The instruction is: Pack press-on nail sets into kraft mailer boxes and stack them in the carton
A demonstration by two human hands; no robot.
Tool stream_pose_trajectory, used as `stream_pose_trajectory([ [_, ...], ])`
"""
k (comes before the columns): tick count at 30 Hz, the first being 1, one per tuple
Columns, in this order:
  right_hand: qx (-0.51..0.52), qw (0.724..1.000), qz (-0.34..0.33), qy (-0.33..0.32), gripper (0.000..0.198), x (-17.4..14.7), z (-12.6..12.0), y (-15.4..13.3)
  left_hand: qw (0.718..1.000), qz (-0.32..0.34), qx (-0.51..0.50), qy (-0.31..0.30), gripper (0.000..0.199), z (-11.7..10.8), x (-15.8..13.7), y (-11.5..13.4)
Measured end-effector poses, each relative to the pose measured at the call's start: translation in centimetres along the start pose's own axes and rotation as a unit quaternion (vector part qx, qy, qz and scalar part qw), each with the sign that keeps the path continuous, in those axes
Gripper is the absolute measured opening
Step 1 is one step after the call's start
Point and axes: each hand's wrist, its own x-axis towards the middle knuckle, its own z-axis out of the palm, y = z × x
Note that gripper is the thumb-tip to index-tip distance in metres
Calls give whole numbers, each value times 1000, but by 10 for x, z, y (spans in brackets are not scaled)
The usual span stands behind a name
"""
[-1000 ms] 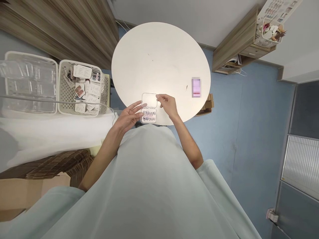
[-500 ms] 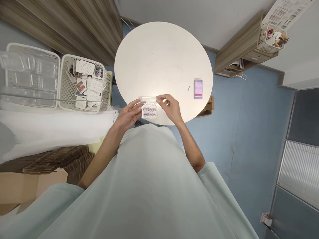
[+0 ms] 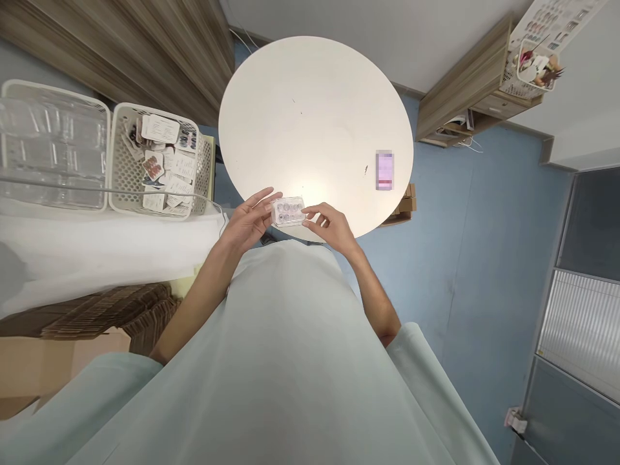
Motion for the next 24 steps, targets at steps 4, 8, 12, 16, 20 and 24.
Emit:
stream_pose_trajectory([
  [4, 18, 999, 27, -4, 53, -1, 1, 1, 1000, -2, 5, 2, 67, 0, -1, 3],
  [8, 74, 990, 117, 20, 63, 0, 8, 5, 1000, -1, 11, 2, 69, -1, -1, 6],
  [12, 134, 977, 166, -26, 64, 4, 17, 7, 1000, 1, 7, 6, 70, -3, -1, 5],
  [16, 161, 970, 178, -28, 63, 9, 27, 9, 1000, 16, 11, 17, 69, -7, -2, 2],
  [20, 158, 969, 188, -15, 61, 18, 37, 16, 998, -16, 54, 35, 72, -17, -7, -3],
  [24, 156, 966, 207, -14, 60, 28, 50, 27, 983, -62, 159, 62, 78, -31, -12, -11],
])
